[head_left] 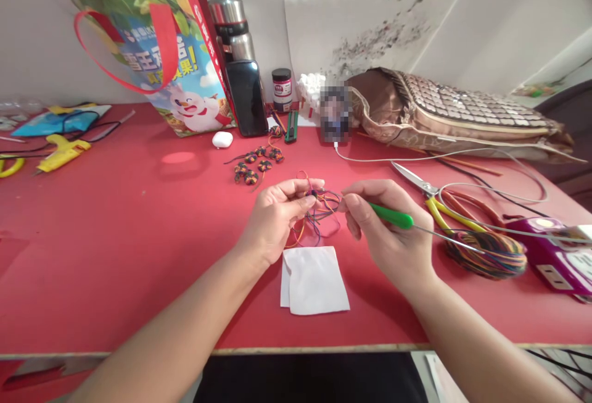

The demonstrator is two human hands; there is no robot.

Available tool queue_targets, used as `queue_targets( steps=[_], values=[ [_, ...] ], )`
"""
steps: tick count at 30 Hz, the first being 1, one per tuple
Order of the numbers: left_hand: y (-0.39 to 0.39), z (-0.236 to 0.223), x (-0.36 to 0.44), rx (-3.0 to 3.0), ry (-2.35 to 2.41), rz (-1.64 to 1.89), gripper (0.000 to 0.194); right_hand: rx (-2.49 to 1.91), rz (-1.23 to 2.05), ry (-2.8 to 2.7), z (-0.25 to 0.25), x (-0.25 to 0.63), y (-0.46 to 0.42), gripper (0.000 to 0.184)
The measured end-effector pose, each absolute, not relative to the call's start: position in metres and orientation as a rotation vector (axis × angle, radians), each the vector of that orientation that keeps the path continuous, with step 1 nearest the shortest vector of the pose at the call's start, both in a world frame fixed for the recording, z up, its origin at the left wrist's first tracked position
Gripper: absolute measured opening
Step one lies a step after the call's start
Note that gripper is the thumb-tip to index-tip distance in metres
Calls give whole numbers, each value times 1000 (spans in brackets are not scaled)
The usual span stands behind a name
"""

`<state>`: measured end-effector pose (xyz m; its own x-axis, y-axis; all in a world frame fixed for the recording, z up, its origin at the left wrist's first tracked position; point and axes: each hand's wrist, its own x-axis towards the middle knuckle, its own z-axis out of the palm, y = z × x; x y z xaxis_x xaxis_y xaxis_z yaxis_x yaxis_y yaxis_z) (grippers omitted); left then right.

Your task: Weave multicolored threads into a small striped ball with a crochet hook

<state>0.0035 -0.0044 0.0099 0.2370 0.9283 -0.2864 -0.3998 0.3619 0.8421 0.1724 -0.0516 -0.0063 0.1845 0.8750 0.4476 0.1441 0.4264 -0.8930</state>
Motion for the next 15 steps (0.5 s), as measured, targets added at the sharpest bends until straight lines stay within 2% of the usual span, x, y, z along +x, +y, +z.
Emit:
queue_targets(
  steps=[8, 12, 15],
  values=[
    [-1, 14, 3, 685, 958, 1059, 31, -1037, 619, -1281, -5, 175, -59, 20],
    [-3, 11, 2, 700, 937, 1052, 41, -988, 737, -1255, -5, 174, -62, 19],
    [-4, 9, 1, 706, 923, 1045, 41, -1011, 759, -1259, -4, 173, -63, 19]
  ],
)
